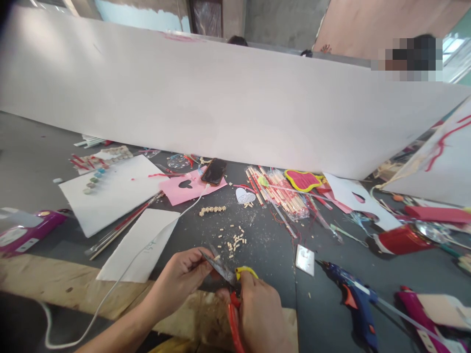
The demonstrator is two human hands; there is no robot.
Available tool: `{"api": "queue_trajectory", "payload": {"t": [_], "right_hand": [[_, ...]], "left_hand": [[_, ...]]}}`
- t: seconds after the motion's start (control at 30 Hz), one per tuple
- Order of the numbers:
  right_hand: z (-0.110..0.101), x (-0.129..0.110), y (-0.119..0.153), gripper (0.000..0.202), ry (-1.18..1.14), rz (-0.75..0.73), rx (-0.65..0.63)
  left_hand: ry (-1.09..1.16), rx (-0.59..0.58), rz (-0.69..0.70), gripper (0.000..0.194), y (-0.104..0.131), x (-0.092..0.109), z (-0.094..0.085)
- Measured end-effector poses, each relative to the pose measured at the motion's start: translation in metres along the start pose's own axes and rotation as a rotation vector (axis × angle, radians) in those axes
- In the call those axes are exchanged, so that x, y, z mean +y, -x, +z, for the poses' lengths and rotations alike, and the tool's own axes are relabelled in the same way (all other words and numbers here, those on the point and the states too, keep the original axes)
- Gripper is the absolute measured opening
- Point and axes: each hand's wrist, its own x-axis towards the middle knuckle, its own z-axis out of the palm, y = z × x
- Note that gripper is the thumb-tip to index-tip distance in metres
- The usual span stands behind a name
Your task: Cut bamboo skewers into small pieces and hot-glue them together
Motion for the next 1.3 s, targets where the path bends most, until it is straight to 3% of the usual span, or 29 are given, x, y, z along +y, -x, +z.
{"api": "queue_trajectory", "payload": {"t": [0.23,0.4,0.47,0.63,0.87,1.13,1.3], "right_hand": [[0.003,0.005,-0.001,0.027,-0.042,0.006,0.058],[0.001,0.003,0.002,0.031,-0.115,0.029,0.043],[-0.001,0.001,0.003,0.033,-0.134,0.046,0.01],[-0.002,0.002,0.003,0.035,-0.106,0.043,-0.03],[0.007,0.005,0.002,0.023,-0.034,0.016,-0.018],[0.001,0.002,0.001,0.025,-0.015,0.049,-0.052],[-0.004,0.003,0.001,0.026,-0.053,0.041,0.019]], "left_hand": [[-0.081,0.063,-0.075,0.016,-0.003,-0.008,0.003],[-0.167,0.132,0.025,0.016,-0.001,-0.005,0.003],[-0.14,0.101,0.059,0.015,-0.001,-0.003,0.001],[0.013,-0.003,-0.004,0.02,0.0,0.0,-0.003],[0.095,-0.069,-0.046,0.019,-0.001,0.001,-0.004],[0.052,0.008,-0.07,0.019,-0.003,-0.003,0.002],[-0.111,0.091,-0.021,0.017,-0.003,-0.008,0.004]]}}
